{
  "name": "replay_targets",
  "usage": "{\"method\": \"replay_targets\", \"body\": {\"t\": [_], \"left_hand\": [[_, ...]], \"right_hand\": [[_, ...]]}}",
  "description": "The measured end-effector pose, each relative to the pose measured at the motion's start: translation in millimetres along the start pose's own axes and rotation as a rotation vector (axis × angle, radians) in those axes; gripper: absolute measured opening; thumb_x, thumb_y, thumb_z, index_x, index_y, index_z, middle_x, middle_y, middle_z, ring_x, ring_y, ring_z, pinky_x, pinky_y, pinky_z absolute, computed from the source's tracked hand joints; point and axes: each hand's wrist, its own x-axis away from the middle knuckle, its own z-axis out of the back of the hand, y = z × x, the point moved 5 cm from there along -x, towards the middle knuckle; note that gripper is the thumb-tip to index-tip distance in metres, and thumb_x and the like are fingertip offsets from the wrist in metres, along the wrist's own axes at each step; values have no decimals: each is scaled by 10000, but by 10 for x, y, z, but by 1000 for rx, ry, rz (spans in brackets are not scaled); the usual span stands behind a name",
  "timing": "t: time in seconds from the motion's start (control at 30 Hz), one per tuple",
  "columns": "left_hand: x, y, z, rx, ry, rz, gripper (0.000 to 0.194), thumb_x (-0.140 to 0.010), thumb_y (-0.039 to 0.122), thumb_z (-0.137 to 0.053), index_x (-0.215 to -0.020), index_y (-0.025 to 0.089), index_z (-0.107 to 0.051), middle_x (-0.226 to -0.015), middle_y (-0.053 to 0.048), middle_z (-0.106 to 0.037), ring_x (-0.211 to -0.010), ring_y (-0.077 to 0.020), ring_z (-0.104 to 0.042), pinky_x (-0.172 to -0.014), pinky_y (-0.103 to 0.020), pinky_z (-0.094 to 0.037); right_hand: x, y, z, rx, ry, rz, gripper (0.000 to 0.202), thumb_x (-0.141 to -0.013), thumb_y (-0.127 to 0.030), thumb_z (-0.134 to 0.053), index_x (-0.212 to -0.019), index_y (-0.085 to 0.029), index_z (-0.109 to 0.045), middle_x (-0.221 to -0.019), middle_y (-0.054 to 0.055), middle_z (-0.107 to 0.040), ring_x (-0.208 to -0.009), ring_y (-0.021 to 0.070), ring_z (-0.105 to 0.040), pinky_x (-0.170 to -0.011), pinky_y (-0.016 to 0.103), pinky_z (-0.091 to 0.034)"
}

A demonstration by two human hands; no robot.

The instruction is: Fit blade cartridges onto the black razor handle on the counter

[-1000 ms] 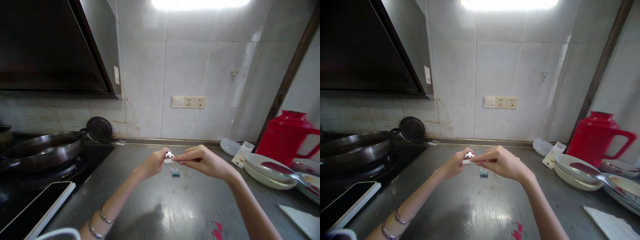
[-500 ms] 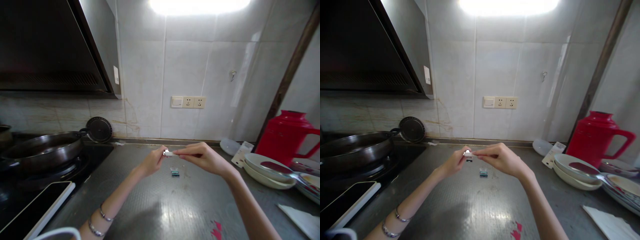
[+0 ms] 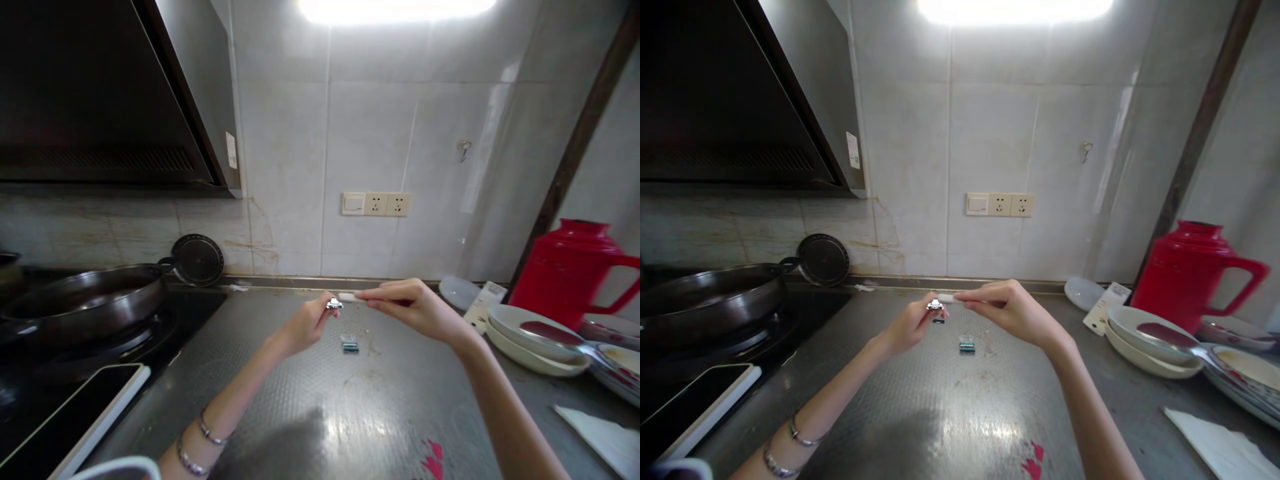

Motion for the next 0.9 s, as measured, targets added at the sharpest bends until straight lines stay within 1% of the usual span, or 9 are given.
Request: {"method": "replay_targets", "body": {"t": [0.13,0.27,0.3,0.4,0.47,0.53,0.63,0.73,0.9], "left_hand": [[4,-5,-22,-45,-12,-11,127,-891,184,-327,-890,172,-453,-792,-34,-574,-724,-132,-546,-667,-221,-392],[13,-31,-45,-21,-28,0,152,-900,194,-315,-890,164,-464,-820,-50,-590,-757,-139,-561,-698,-234,-405],[15,-38,-51,-24,-37,2,151,-899,197,-320,-891,163,-467,-820,-52,-591,-758,-142,-563,-699,-237,-406],[13,-56,-49,-25,-37,7,135,-888,190,-336,-886,164,-468,-811,-47,-587,-750,-142,-561,-691,-239,-407],[2,-61,-37,10,-9,29,121,-880,200,-351,-856,168,-465,-789,-39,-590,-729,-134,-559,-681,-237,-408],[-14,-83,-38,110,13,119,126,-876,236,-370,-819,168,-458,-733,-28,-591,-670,-123,-563,-641,-231,-417],[-7,-166,-85,415,30,424,145,-866,305,-380,-813,174,-413,-602,4,-565,-527,-126,-578,-510,-225,-430],[36,-185,-166,718,-24,679,181,-834,353,-431,-829,178,-381,-547,14,-567,-473,-170,-607,-435,-250,-449],[64,-82,-175,997,-118,770,215,-796,331,-521,-797,153,-400,-568,-10,-603,-504,-187,-642,-489,-293,-506]], "right_hand": [[-10,19,-103,-21,-143,10,291,-840,-332,-537,-1067,-208,-670,-740,26,-690,-578,108,-552,-505,212,-405],[-44,54,-98,-47,-21,-3,311,-846,-333,-525,-1097,-199,-652,-866,47,-699,-682,133,-585,-567,225,-431],[-46,62,-108,-50,-31,-15,313,-848,-338,-522,-1096,-199,-652,-861,46,-699,-676,132,-582,-558,223,-428],[-22,63,-166,-50,-186,-36,310,-843,-358,-524,-1066,-202,-671,-743,26,-693,-579,110,-546,-493,208,-394],[1,60,-146,-51,-211,-46,310,-838,-362,-528,-1057,-198,-677,-734,30,-692,-575,110,-543,-491,208,-393],[8,70,-75,-47,-130,-58,312,-836,-357,-530,-1058,-192,-675,-805,49,-701,-627,125,-563,-522,215,-410],[1,110,-3,10,-14,-62,312,-837,-339,-525,-1075,-194,-666,-860,64,-699,-632,129,-553,-527,221,-403],[-25,161,-13,104,39,-54,308,-847,-320,-505,-1081,-198,-663,-808,57,-690,-556,110,-498,-490,216,-364],[-84,210,-109,132,120,-8,335,-865,-331,-473,-1114,-185,-643,-781,56,-674,-538,104,-465,-493,220,-350]]}}
